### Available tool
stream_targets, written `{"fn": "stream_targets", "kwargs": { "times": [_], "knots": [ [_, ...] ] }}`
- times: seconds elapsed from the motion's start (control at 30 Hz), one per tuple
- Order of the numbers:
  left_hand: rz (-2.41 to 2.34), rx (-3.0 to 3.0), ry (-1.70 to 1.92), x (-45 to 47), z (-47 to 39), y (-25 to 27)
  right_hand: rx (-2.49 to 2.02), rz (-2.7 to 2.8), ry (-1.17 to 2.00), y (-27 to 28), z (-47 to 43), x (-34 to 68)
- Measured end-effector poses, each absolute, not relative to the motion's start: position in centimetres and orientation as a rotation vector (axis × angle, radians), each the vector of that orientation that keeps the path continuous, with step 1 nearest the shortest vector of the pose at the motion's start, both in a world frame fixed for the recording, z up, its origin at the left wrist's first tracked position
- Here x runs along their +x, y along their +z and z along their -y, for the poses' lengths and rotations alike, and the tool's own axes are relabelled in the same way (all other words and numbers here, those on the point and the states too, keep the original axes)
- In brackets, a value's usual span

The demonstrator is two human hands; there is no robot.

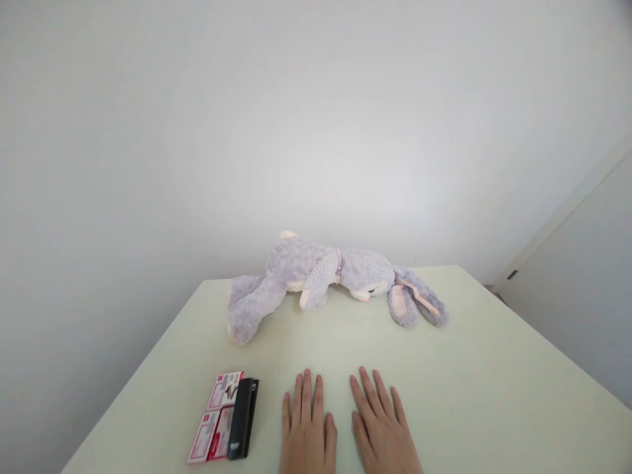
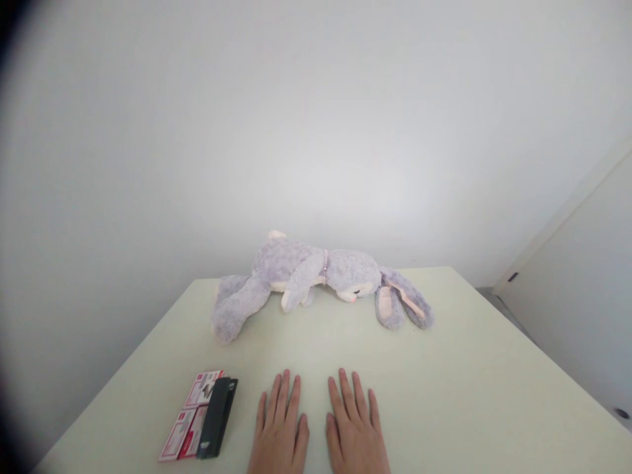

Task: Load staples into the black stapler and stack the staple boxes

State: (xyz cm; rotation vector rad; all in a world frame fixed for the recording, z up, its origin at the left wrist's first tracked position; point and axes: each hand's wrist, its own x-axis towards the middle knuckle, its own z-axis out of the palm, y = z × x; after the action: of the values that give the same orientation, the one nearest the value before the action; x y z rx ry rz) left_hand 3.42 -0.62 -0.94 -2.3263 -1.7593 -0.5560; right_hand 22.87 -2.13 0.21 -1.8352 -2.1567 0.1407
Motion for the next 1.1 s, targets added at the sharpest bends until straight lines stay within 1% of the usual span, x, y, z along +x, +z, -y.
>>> {"fn": "stream_targets", "kwargs": {
  "times": [0.47,0.73,0.87,1.1],
  "knots": [
    [1.832,-2.369,-0.547,3.2,0.9,0.2,-1.893,2.202,0.064,1.3,2.4,21.8],
    [1.813,-2.380,-0.557,3.0,1.0,0.0,-1.963,2.185,0.203,2.2,2.2,20.5],
    [1.801,-2.357,-0.578,3.2,0.9,-0.7,-1.884,2.252,0.296,2.7,1.8,19.2],
    [1.800,-2.398,-0.552,3.2,0.9,-0.1,-1.895,2.205,0.290,2.9,1.7,18.6]
  ]
}}
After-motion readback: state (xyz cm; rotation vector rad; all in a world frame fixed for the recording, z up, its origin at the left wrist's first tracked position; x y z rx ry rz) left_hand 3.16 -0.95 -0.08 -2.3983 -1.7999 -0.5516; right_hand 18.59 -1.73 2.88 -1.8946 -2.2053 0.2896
